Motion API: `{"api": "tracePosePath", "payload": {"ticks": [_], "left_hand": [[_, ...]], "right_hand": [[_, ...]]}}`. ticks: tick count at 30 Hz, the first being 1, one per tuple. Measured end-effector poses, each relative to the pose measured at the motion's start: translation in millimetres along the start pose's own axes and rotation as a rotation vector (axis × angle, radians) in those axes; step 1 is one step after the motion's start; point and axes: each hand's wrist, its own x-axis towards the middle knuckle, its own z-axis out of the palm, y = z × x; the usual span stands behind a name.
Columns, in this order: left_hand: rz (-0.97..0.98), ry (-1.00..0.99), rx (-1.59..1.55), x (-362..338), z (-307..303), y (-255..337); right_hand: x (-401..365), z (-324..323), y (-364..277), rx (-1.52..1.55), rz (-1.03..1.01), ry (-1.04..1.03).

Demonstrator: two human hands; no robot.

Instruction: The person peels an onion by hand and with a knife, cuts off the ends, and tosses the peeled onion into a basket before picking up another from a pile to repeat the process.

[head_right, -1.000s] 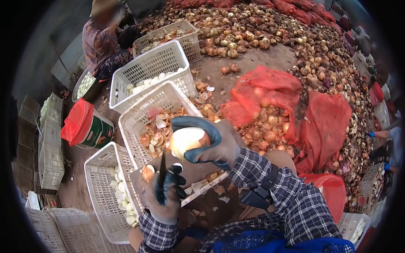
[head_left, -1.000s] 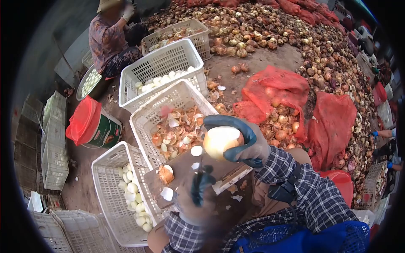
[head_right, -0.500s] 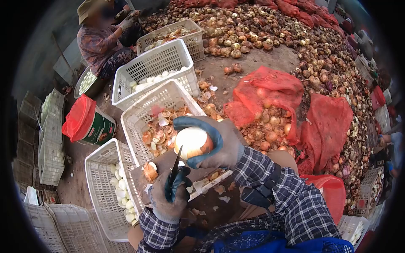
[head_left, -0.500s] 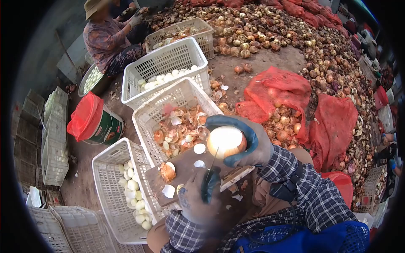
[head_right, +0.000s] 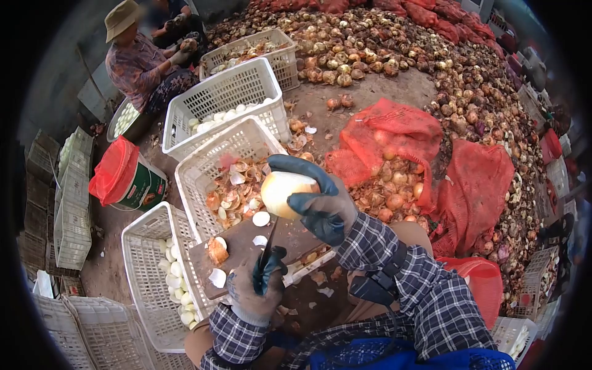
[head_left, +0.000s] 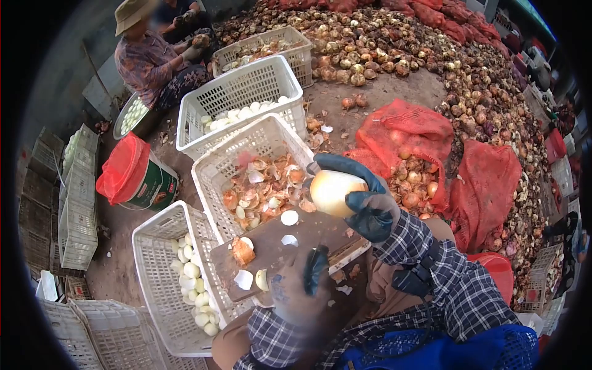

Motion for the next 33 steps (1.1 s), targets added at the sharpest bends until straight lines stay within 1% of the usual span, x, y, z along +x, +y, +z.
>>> {"api": "tracePosePath", "payload": {"ticks": [3, 6, 9, 12, 15, 18, 24, 27, 30, 31, 33], "left_hand": [[-0.004, -0.018, 0.116, 1.5, 6.2, -3.0], [0.064, 0.075, 0.038, 2.0, 0.6, 5.2], [0.136, 0.192, 0.233, 7.9, 5.9, 7.7], [0.152, 0.18, 0.398, 11.4, 6.4, 10.1], [0.1, 0.197, 0.472, 12.9, 10.3, 9.6], [0.182, 0.228, 0.62, 14.8, 9.3, 5.7], [0.24, 0.301, 1.009, 22.6, 7.1, -2.8], [0.131, 0.352, 1.007, 29.6, 3.2, -8.8], [0.067, 0.241, 0.81, 28.3, -14.0, -0.8], [0.13, 0.279, 0.773, 27.7, -5.7, -9.1], [0.184, 0.199, 0.735, 22.2, -2.7, -6.3]], "right_hand": [[4.2, -5.6, 14.1, 0.203, -0.016, -0.004], [2.1, 1.2, 12.3, 0.246, 0.012, 0.032], [3.8, 4.4, 18.2, 0.334, 0.023, 0.003], [1.7, 9.3, 21.9, 0.411, 0.073, 0.038], [1.4, 6.3, 28.7, 0.456, 0.08, 0.044], [1.9, 10.5, 31.8, 0.51, 0.095, 0.077], [-0.2, 10.3, 36.6, 0.583, 0.185, 0.106], [-2.6, 7.7, 41.9, 0.559, 0.179, 0.146], [-1.0, 7.4, 43.7, 0.581, 0.151, 0.122], [-0.6, 7.3, 43.7, 0.588, 0.155, 0.124], [-0.3, 6.5, 42.9, 0.6, 0.172, 0.13]]}}
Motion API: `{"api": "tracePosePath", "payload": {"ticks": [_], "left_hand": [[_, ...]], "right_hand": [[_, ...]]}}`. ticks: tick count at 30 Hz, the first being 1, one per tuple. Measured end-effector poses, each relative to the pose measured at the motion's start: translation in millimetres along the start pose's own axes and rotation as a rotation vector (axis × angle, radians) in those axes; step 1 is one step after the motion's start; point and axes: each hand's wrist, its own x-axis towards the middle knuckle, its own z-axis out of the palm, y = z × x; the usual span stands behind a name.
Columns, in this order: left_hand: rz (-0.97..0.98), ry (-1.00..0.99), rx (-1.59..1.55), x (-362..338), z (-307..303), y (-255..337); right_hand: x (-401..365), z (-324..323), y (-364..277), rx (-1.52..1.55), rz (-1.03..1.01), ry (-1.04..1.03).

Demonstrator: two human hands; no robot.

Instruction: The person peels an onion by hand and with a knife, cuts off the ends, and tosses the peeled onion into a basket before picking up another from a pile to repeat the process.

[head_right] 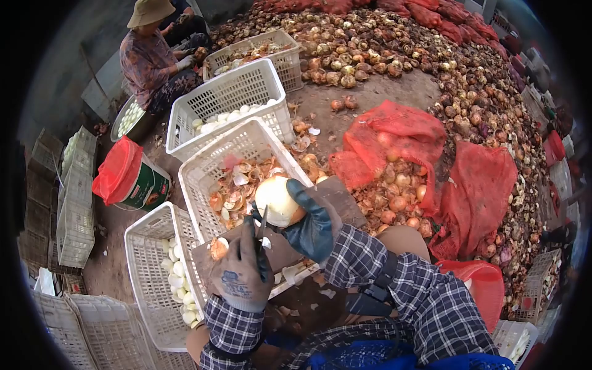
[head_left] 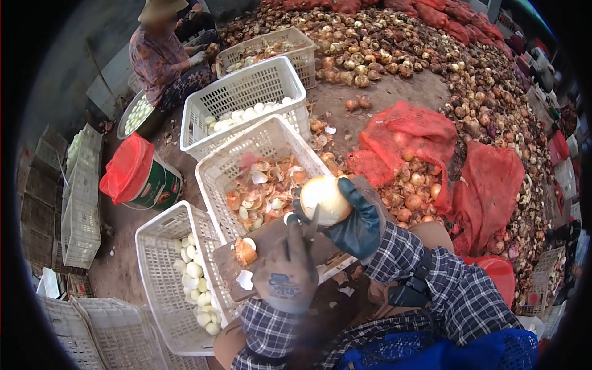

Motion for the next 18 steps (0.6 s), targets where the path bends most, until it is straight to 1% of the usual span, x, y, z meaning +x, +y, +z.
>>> {"api": "tracePosePath", "payload": {"ticks": [1, 2, 5, 8, 11, 15, 17, 18], "left_hand": [[0.033, -0.025, -0.025, -1.3, -0.6, 2.0], [0.014, -0.045, 0.006, -1.8, -0.3, 3.8], [0.064, 0.036, 0.076, 1.6, -0.2, 2.6], [0.125, 0.001, 0.115, 0.7, -6.2, 1.1], [0.121, 0.051, 0.157, 1.4, -4.5, 2.4], [0.062, 0.024, 0.242, 1.6, -4.4, 5.1], [0.038, 0.03, 0.299, 3.9, -3.3, 4.1], [0.037, 0.046, 0.279, 3.0, -0.7, 2.7]], "right_hand": [[0.2, 0.2, -0.4, -0.006, -0.001, -0.001], [0.5, 0.6, -0.4, -0.011, -0.002, -0.003], [-0.5, 1.2, 0.0, -0.022, 0.011, 0.015], [-1.1, 8.2, -0.4, -0.022, 0.012, 0.024], [-1.3, 8.9, -0.8, -0.022, 0.011, 0.013], [-1.7, 0.8, 0.1, -0.041, -0.001, -0.028], [-3.0, 4.1, -0.3, -0.057, -0.017, 0.016], [-3.6, 5.3, -0.3, -0.065, -0.025, 0.039]]}}
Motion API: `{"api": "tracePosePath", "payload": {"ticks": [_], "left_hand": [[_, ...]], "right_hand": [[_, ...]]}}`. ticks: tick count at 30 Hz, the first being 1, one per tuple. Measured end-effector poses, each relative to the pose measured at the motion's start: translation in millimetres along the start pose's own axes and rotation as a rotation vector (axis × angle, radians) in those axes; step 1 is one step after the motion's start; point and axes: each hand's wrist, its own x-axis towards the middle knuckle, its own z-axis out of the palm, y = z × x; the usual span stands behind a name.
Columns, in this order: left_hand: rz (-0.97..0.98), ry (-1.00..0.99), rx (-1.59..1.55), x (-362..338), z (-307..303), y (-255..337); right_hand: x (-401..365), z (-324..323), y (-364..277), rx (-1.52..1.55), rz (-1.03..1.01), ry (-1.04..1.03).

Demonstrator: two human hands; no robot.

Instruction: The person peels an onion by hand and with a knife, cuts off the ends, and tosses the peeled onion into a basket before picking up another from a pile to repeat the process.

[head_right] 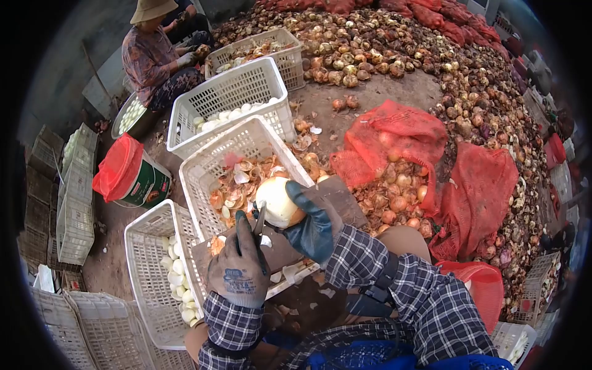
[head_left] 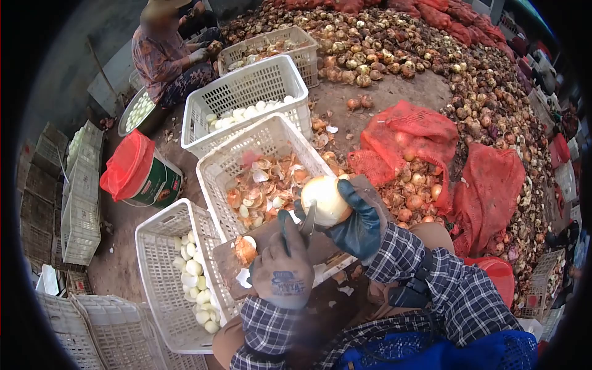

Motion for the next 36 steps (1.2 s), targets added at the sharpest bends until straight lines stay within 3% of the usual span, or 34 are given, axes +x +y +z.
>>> {"api": "tracePosePath", "payload": {"ticks": [2, 5, 11, 14, 17, 20, 23, 30, 32, 36], "left_hand": [[-0.009, 0.034, -0.04, -2.9, 6.3, -0.6], [-0.116, -0.047, -0.412, -2.2, -0.3, 1.0], [-0.064, 0.017, -0.281, -0.5, -0.7, -1.9], [-0.135, -0.031, -0.679, -2.8, -1.0, -2.6], [-0.096, 0.037, -0.793, -4.8, 2.1, -0.1], [-0.036, 0.002, -0.483, -6.1, -9.3, 5.8], [-0.011, 0.036, -0.381, -5.7, -13.7, 5.9], [-0.024, 0.034, -0.414, -6.1, -10.8, -1.4], [-0.045, -0.085, -0.471, -5.2, -17.4, -2.7], [-0.125, -0.038, -0.474, -5.0, -7.9, -2.0]], "right_hand": [[0.7, -4.3, 1.2, -0.017, -0.017, -0.016], [-0.8, 2.9, -3.8, -0.086, -0.036, -0.02], [-6.4, 10.9, -13.8, -0.358, -0.151, -0.051], [-8.4, 17.0, -17.3, -0.44, -0.199, -0.08], [-11.9, 25.0, -17.4, -0.498, -0.246, -0.052], [-13.6, 27.9, -20.2, -0.506, -0.228, -0.014], [-15.4, 28.3, -20.2, -0.579, -0.217, -0.013], [-14.0, 26.7, -18.6, -0.408, -0.141, -0.048], [-14.2, 29.6, -18.3, -0.529, -0.164, -0.015], [-10.1, 21.4, -12.7, -0.684, -0.268, -0.028]]}}
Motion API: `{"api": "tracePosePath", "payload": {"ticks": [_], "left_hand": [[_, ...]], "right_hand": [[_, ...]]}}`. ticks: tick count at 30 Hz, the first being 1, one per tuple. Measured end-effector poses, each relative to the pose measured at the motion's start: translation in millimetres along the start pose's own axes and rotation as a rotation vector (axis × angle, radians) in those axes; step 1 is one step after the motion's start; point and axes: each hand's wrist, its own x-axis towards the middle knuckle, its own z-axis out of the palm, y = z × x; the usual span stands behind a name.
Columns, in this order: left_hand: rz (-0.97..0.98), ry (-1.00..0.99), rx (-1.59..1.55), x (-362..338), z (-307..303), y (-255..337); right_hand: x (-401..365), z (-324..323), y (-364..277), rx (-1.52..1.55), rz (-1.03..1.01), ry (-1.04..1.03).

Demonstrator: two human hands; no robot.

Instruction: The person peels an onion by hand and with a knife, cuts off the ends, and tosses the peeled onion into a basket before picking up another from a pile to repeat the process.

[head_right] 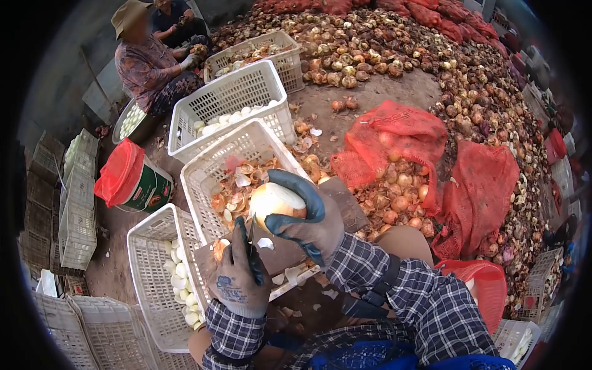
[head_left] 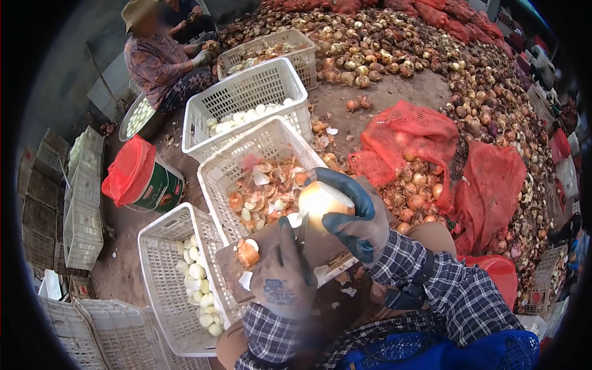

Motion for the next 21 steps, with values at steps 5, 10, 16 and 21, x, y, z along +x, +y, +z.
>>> {"api": "tracePosePath", "payload": {"ticks": [5, 10, 16, 21], "left_hand": [[-0.056, 0.083, -0.43, -4.3, 15.6, -4.9], [-0.175, -0.053, -0.727, -7.8, 10.0, -7.8], [0.004, -0.007, -0.018, -2.1, -3.0, -3.2], [0.009, 0.058, -0.054, -1.4, 4.8, -5.4]], "right_hand": [[-1.7, 1.4, 0.5, -0.468, -0.266, 0.009], [-1.1, 0.0, -4.5, -0.771, -0.42, 0.013], [-1.0, -4.0, -6.1, -0.58, -0.263, -0.03], [-3.1, -2.7, -12.0, -0.612, -0.175, -0.082]]}}
